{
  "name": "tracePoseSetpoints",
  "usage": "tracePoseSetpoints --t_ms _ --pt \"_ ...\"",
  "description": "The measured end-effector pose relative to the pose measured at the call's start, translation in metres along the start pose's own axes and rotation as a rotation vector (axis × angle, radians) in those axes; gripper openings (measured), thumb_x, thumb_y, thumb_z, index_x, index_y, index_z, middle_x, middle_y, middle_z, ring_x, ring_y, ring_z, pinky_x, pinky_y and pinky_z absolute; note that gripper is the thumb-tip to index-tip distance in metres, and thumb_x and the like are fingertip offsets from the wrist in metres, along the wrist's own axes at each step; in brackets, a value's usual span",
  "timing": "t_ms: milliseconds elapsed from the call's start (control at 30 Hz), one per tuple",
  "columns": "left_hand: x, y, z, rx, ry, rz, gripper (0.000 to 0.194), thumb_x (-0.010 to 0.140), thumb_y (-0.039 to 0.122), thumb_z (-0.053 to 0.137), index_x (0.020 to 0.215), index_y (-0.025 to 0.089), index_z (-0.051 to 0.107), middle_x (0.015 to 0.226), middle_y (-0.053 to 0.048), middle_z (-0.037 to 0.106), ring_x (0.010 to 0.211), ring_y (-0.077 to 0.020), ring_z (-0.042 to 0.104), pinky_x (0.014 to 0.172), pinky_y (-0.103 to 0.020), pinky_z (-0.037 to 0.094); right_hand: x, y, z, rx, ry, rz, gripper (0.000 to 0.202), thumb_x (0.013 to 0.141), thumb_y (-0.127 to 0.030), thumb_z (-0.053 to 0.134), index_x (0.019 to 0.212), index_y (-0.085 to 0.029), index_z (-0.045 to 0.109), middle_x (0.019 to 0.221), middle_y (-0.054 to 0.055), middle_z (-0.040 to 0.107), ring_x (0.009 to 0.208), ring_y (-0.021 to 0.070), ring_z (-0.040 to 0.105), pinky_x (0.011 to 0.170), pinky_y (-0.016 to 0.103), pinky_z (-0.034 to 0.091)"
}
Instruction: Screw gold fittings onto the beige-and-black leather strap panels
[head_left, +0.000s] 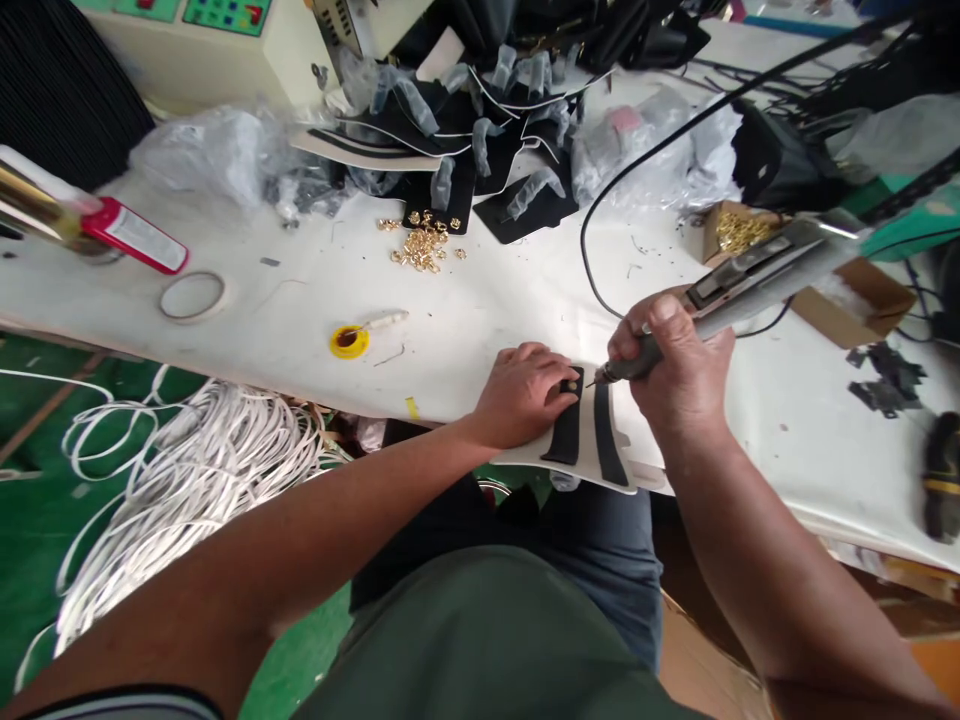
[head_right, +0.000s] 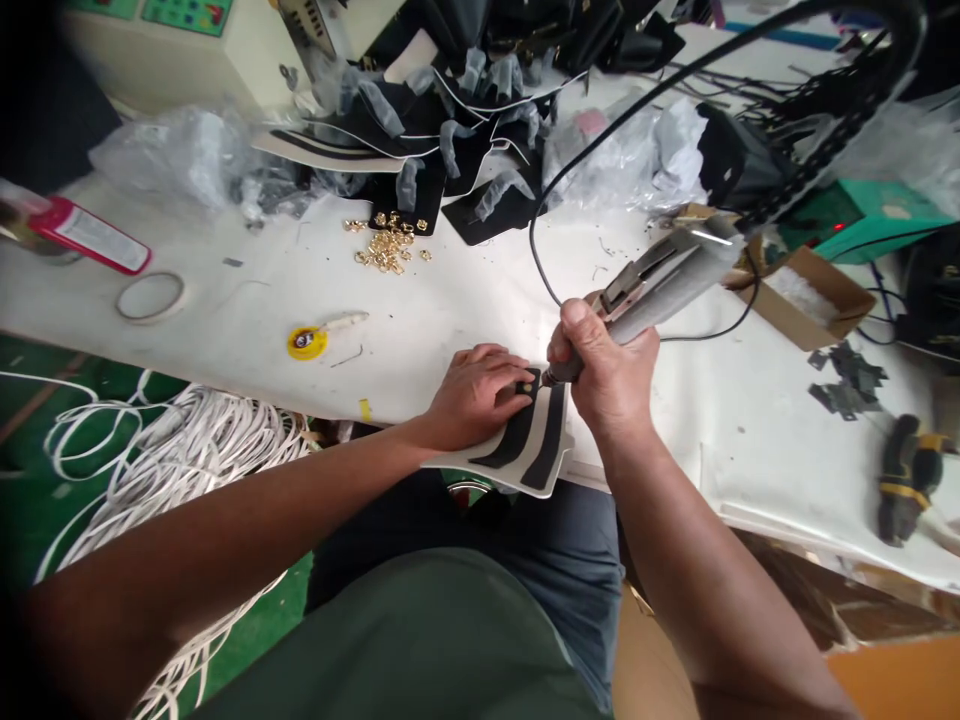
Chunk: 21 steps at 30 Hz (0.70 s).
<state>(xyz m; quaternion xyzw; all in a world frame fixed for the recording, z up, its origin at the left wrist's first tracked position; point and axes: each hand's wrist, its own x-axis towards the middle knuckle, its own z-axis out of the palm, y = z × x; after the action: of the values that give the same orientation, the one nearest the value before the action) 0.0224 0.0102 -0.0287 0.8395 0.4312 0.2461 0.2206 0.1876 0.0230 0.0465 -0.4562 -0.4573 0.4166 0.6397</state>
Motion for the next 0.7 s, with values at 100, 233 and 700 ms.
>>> tracePoseSetpoints --t_ms 100,233,700 --pt "0.0 0.0 -0.001 -0.001 -0.013 0.002 0.023 0.094 0.035 0.069 0.116 0.028 0.073 0.133 0.001 0.073 0.131 -0.0278 0.055 0.108 -0.048 0.04 -0.001 0.013 0.007 -0.031 -0.014 -0.064 0.048 0.078 -0.056 0.086 0.064 -0.024 0.053 0.052 -0.005 0.049 0.043 0.0121 0.047 0.04 0.028 0.042" --pt "0.0 -0.001 -0.001 -0.001 -0.021 0.005 0.024 0.095 0.035 0.069 0.118 0.028 0.072 0.135 0.001 0.072 0.131 -0.0278 0.055 0.107 -0.049 0.04 -0.004 0.024 0.006 -0.065 -0.039 -0.101 0.045 0.08 -0.051 0.086 0.063 -0.024 0.054 0.053 -0.004 0.053 0.045 0.013 0.048 0.041 0.029 0.041" --pt "0.0 0.001 -0.002 0.004 -0.037 -0.018 0.025 0.095 0.036 0.067 0.119 0.029 0.072 0.134 0.0 0.072 0.132 -0.0279 0.054 0.11 -0.049 0.039 -0.008 0.028 -0.004 -0.313 -0.146 -0.176 0.041 0.093 -0.059 0.07 0.075 -0.025 0.058 0.059 -0.002 0.056 0.049 0.0161 0.055 0.045 0.031 0.046"
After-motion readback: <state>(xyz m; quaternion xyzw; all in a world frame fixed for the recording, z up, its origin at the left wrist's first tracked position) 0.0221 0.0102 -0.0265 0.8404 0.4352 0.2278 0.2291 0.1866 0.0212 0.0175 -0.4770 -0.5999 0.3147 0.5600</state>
